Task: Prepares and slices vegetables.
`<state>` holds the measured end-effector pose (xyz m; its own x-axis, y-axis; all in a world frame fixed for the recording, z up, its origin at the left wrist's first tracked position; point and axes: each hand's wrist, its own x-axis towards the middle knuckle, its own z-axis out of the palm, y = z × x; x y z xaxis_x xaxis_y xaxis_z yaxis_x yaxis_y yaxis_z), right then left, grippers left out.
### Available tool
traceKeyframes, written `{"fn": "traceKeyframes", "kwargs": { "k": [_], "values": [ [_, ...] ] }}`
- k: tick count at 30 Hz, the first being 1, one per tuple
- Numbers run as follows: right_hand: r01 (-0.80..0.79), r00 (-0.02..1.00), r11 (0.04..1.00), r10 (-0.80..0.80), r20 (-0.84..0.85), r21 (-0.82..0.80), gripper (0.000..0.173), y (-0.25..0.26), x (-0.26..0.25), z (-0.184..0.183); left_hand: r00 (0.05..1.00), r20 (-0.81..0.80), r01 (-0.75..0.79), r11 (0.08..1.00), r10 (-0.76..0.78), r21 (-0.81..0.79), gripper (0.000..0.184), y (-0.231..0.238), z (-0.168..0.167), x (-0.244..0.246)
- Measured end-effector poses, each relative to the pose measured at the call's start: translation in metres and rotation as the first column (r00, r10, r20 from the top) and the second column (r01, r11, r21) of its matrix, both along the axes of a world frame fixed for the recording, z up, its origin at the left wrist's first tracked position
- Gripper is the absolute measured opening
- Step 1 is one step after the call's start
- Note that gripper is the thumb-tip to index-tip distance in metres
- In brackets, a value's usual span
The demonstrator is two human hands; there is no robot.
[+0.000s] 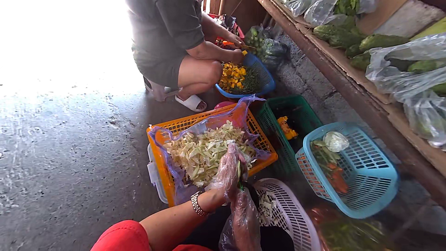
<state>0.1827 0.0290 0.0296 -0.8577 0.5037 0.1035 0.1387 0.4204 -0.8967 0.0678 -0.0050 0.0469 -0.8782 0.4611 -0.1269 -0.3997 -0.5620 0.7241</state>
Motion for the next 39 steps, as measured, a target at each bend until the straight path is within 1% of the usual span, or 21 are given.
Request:
{"fn": "traceKeyframes", "kwargs": {
  "k": [3, 5, 8, 10, 12, 15, 17, 19, 22, 24, 26, 29, 31, 36, 37, 39],
  "values": [
    [0.001, 1.000, 1.000, -0.002, -0.028, -0.012, 0.047, 0.000, 0.000, -0.005, 0.999, -0.014, -0.051, 0.998, 0.050, -0.034, 0.051, 0.000, 0.004, 0.004],
    [0.007, 0.999, 1.000, -0.007, -0.032, 0.000, 0.045, -0.002, 0.000, -0.004, 0.996, -0.025, -0.083, 0.996, 0.083, -0.031, 0.052, -0.001, 0.006, 0.006],
    [0.012, 1.000, 1.000, -0.012, -0.004, 0.014, 0.040, -0.003, -0.002, -0.004, 0.991, -0.103, -0.080, 0.997, 0.081, 0.017, 0.052, 0.000, 0.004, 0.014],
    [0.014, 1.000, 1.000, -0.014, -0.001, 0.015, 0.039, -0.003, -0.003, -0.010, 0.994, -0.072, -0.077, 0.997, 0.078, 0.012, 0.051, 0.000, 0.006, 0.016],
    [0.015, 1.000, 1.000, -0.015, 0.008, 0.014, 0.041, -0.001, -0.004, -0.014, 0.999, 0.013, -0.052, 0.998, 0.052, -0.026, 0.046, -0.001, 0.012, 0.016],
    [0.033, 0.999, 0.999, -0.034, 0.011, 0.012, 0.046, 0.002, -0.006, -0.015, 0.999, -0.009, 0.049, 0.999, -0.049, 0.021, 0.047, -0.004, 0.010, 0.014],
    [0.041, 0.999, 0.999, -0.041, 0.013, 0.008, 0.043, 0.002, -0.007, -0.014, 0.995, -0.034, 0.092, 0.995, -0.090, 0.041, 0.050, -0.004, 0.007, 0.015],
    [0.040, 0.997, 0.999, -0.040, 0.072, 0.001, 0.041, 0.002, -0.008, -0.011, 0.995, -0.011, 0.096, 0.995, -0.096, 0.010, 0.053, -0.002, 0.004, 0.014],
    [0.002, 0.975, 1.000, 0.000, 0.220, -0.008, 0.038, 0.005, -0.013, -0.002, 0.997, 0.029, 0.075, 0.993, -0.072, -0.091, 0.051, 0.000, 0.001, 0.010],
    [-0.016, 0.937, 0.999, 0.027, 0.348, -0.034, 0.038, 0.008, -0.020, 0.008, 0.996, 0.075, 0.063, 0.992, -0.054, -0.112, 0.051, 0.002, -0.005, 0.006],
    [-0.026, 0.899, 0.998, 0.050, 0.434, -0.061, 0.039, 0.010, -0.025, 0.013, 0.988, 0.149, 0.069, 0.991, -0.052, -0.116, 0.051, 0.005, -0.015, 0.002],
    [-0.122, 0.875, 0.992, 0.129, 0.467, -0.044, 0.042, 0.015, -0.030, 0.013, 0.956, 0.294, 0.069, 0.988, -0.025, -0.140, 0.050, 0.008, -0.028, -0.007],
    [-0.133, 0.874, 0.991, 0.131, 0.468, -0.029, 0.041, 0.015, -0.031, 0.014, 0.941, 0.338, 0.064, 0.985, -0.007, -0.158, 0.050, 0.009, -0.035, -0.010],
    [-0.147, 0.913, 0.989, 0.148, 0.381, -0.033, 0.040, 0.016, -0.027, 0.010, 0.932, 0.363, 0.066, 0.986, -0.005, -0.156, 0.049, 0.010, -0.041, -0.012],
    [-0.157, 0.916, 0.987, 0.158, 0.368, -0.033, 0.040, 0.017, -0.026, 0.006, 0.938, 0.346, 0.061, 0.987, -0.005, -0.152, 0.047, 0.010, -0.042, -0.011],
    [-0.178, 0.935, 0.983, 0.180, 0.305, -0.034, 0.042, 0.025, -0.023, -0.016, 0.970, 0.241, 0.054, 0.988, -0.019, -0.143, 0.041, 0.010, -0.047, -0.006]
  ]
}}
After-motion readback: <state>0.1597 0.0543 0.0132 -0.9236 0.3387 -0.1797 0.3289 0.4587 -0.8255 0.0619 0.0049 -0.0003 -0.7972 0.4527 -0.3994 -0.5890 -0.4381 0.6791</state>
